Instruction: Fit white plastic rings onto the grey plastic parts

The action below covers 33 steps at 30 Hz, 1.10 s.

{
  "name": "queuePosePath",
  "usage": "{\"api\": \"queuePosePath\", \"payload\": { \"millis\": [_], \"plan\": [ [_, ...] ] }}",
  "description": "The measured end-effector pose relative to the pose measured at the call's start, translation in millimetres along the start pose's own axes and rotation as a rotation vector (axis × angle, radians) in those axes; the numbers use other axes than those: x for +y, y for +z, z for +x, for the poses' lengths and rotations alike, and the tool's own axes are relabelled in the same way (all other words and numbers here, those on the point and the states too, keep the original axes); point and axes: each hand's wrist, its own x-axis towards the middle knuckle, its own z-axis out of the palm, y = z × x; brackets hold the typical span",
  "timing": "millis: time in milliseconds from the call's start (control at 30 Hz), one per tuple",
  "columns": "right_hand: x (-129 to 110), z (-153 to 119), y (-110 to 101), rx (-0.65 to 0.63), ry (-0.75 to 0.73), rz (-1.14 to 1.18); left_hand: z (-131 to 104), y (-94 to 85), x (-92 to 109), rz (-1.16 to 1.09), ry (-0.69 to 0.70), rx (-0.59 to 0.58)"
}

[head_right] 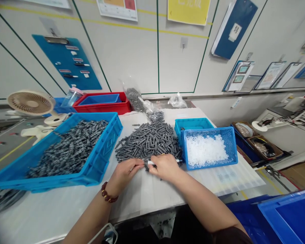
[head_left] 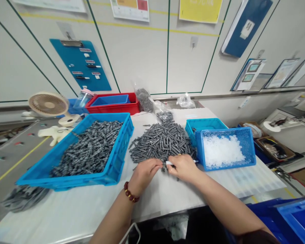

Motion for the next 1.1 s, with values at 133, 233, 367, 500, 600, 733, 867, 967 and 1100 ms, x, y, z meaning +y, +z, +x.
{"api": "queuePosePath", "payload": {
  "millis": [133,233,367,500,600,733,867,967,1100],
  "plan": [
    [0.7,-1.3,0.3,-0.014,-0.001,-0.016,0.1,2.3,-1.3,-0.041,-0.061,-0.02],
    [0.9,-2.2,2.0,-0.025,-0.02,-0.029,-0.7,4.0,0.1,-0.032,-0.028,-0.047],
    [-0.3,-2.5,3.2,-0.031,-0.044,-0.029,-1.7,5.7,3.5,-0.012,0.012,-0.075],
    [-1.1,-2.2,2.4,-0.033,-0.023,-0.002,-1.6,6.1,4.7,-0.031,-0.052,-0.11],
    [-0.6,-2.2,1.8,-0.025,-0.02,0.014,-1.6,6.5,4.2,-0.041,-0.079,-0.12],
    [-0.1,-2.4,1.1,-0.03,-0.006,-0.002,-1.4,7.4,2.7,-0.042,-0.079,-0.087],
    [0.3,-2.4,2.1,-0.032,-0.018,-0.01,0.6,6.3,1.6,-0.067,-0.006,-0.009],
    [1.1,-2.2,3.4,-0.029,-0.025,-0.001,2.8,4.1,2.1,-0.106,0.025,0.002],
    [1.3,-2.1,3.5,-0.045,-0.026,-0.024,4.0,2.3,3.3,-0.114,0.003,0.003]
  ]
}}
